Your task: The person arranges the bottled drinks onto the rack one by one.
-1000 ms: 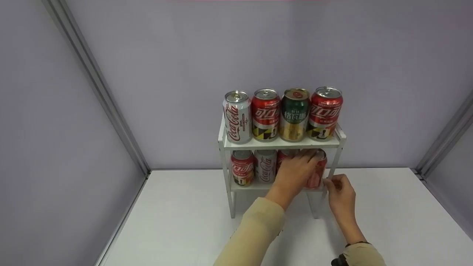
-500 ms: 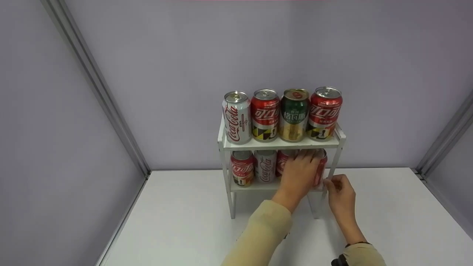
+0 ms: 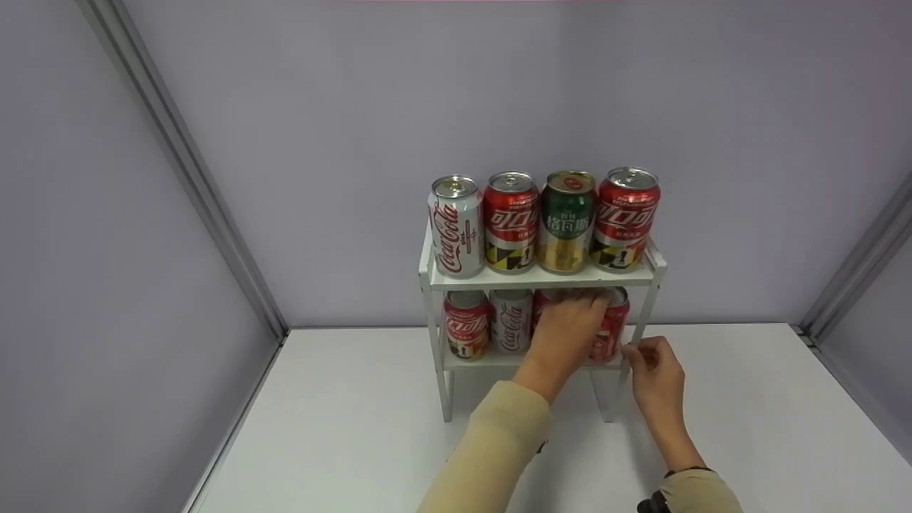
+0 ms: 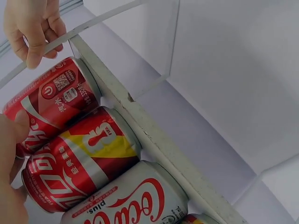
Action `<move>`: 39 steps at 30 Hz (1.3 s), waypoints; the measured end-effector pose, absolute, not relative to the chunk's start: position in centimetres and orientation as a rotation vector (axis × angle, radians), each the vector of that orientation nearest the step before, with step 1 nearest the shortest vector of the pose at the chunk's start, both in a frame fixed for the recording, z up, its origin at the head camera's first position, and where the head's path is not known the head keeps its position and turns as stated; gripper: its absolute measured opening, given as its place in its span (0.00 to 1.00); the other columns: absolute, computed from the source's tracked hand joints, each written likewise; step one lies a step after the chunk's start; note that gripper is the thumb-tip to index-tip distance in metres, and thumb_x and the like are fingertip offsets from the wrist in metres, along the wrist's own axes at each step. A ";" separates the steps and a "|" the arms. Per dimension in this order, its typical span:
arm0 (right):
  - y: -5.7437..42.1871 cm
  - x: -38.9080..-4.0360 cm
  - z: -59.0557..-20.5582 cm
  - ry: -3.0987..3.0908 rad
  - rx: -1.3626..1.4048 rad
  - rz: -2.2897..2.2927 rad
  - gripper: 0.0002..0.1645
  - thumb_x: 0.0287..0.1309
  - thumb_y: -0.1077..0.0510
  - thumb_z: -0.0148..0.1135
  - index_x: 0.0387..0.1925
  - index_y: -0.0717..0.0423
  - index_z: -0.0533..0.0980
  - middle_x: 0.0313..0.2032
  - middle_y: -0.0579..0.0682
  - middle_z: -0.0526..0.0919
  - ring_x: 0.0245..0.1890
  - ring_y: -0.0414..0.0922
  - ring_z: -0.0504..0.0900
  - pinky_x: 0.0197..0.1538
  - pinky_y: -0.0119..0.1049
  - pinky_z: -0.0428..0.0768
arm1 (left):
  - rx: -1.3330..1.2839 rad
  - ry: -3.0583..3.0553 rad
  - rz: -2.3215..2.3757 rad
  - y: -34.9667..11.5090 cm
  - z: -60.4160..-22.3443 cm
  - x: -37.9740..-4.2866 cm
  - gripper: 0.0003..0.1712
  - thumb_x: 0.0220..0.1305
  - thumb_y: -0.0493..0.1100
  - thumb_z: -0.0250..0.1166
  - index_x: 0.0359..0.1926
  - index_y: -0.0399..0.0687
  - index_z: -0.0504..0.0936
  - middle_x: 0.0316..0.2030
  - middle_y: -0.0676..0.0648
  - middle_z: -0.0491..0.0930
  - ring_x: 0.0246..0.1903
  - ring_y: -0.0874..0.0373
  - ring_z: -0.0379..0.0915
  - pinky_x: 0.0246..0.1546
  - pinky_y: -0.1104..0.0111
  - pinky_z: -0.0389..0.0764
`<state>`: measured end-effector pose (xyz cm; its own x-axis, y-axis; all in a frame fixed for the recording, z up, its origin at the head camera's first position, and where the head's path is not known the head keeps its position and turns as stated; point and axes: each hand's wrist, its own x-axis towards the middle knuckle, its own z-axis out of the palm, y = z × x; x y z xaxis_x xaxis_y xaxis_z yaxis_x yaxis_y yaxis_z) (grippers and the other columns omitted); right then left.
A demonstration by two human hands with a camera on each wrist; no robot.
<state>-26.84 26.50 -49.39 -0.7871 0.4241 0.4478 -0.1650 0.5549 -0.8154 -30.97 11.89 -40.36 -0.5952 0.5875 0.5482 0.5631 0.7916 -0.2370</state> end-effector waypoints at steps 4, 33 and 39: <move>26.4 -26.8 -49.3 -2.176 -0.220 1.224 0.09 0.60 0.58 0.59 0.37 0.59 0.71 0.35 0.52 0.79 0.36 0.39 0.75 0.35 0.19 0.69 | -0.797 -2.342 0.038 12.1 -40.5 -30.8 0.19 0.58 0.48 0.65 0.51 0.57 0.74 0.43 0.58 0.76 0.41 0.64 0.73 0.39 0.72 0.77; 26.6 -27.0 -49.0 -2.150 -0.191 1.194 0.09 0.60 0.57 0.59 0.37 0.60 0.72 0.33 0.53 0.80 0.32 0.36 0.74 0.33 0.18 0.68 | -0.704 -2.181 -0.140 13.6 -41.5 -29.8 0.18 0.54 0.48 0.68 0.47 0.58 0.77 0.42 0.57 0.77 0.43 0.62 0.73 0.43 0.69 0.76; 26.5 -27.0 -49.3 -2.155 -0.185 1.171 0.08 0.60 0.59 0.59 0.36 0.60 0.72 0.32 0.51 0.80 0.32 0.37 0.74 0.32 0.20 0.69 | -0.661 -2.095 -0.042 14.2 -41.7 -29.6 0.15 0.54 0.49 0.67 0.43 0.57 0.78 0.38 0.55 0.77 0.41 0.61 0.74 0.45 0.67 0.75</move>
